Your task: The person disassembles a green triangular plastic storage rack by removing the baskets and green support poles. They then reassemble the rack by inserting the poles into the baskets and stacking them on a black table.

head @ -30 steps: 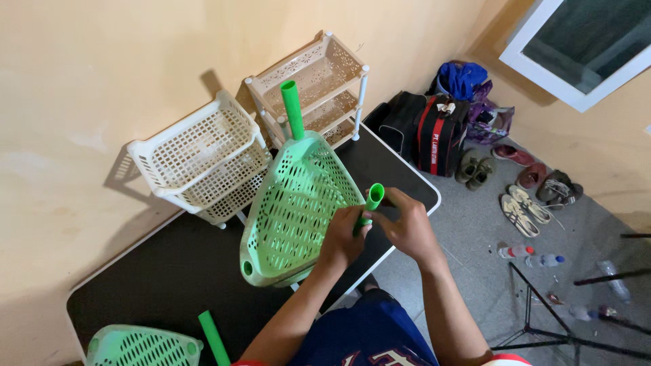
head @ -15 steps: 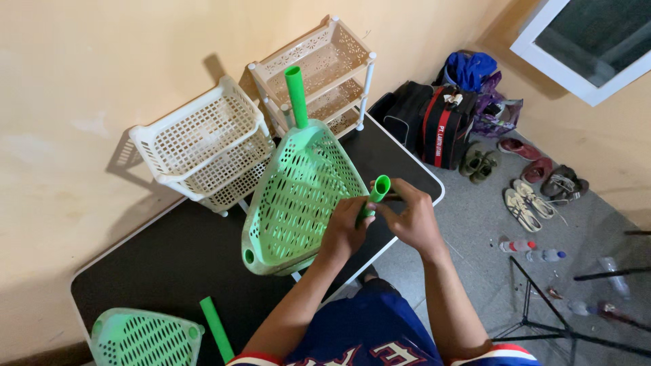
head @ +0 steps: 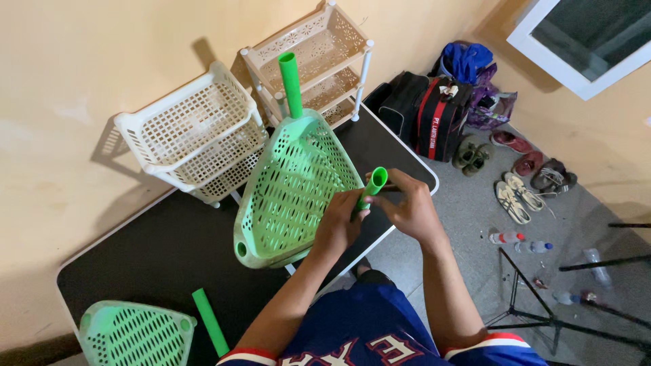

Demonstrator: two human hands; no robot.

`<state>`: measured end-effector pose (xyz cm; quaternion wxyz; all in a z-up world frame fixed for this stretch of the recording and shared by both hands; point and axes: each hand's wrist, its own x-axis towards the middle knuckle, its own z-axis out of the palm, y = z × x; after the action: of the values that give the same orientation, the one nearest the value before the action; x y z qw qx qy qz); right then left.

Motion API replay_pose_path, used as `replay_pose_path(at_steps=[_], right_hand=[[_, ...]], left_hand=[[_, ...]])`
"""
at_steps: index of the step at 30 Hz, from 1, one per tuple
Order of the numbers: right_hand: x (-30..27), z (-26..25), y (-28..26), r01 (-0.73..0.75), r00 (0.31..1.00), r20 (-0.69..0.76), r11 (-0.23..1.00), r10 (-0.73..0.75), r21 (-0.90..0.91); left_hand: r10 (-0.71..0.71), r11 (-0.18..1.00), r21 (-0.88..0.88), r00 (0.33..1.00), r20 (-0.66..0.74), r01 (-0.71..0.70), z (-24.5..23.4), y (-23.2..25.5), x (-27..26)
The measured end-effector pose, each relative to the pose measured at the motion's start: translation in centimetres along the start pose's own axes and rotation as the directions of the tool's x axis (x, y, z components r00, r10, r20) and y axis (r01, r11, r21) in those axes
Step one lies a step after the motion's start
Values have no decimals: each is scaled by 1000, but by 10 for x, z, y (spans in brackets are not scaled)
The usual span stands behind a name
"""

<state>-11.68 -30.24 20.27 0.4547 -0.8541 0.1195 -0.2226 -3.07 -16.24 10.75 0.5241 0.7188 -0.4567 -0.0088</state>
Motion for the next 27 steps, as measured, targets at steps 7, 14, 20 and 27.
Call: replay_pose_path(at_steps=[7,14,20,27], right_hand=[[1,0,-3,-29,1000,2,999,29,-12],[0,0,-5,-34,999,-9,999,34,14],[4,-2,-4,-14,1000,2,1000,14,-20],[6,-10,-2,43,999,-11,999,-43,21]], left_hand=[[-4,1000,-2,1000,6,4,-2,2,2],[-37,999,-1,999,16,37,0,0,-1],[-36,999,2,999,7,36,1,-2,0],[-58,998,-14,998,14,58,3,-4,-1]])
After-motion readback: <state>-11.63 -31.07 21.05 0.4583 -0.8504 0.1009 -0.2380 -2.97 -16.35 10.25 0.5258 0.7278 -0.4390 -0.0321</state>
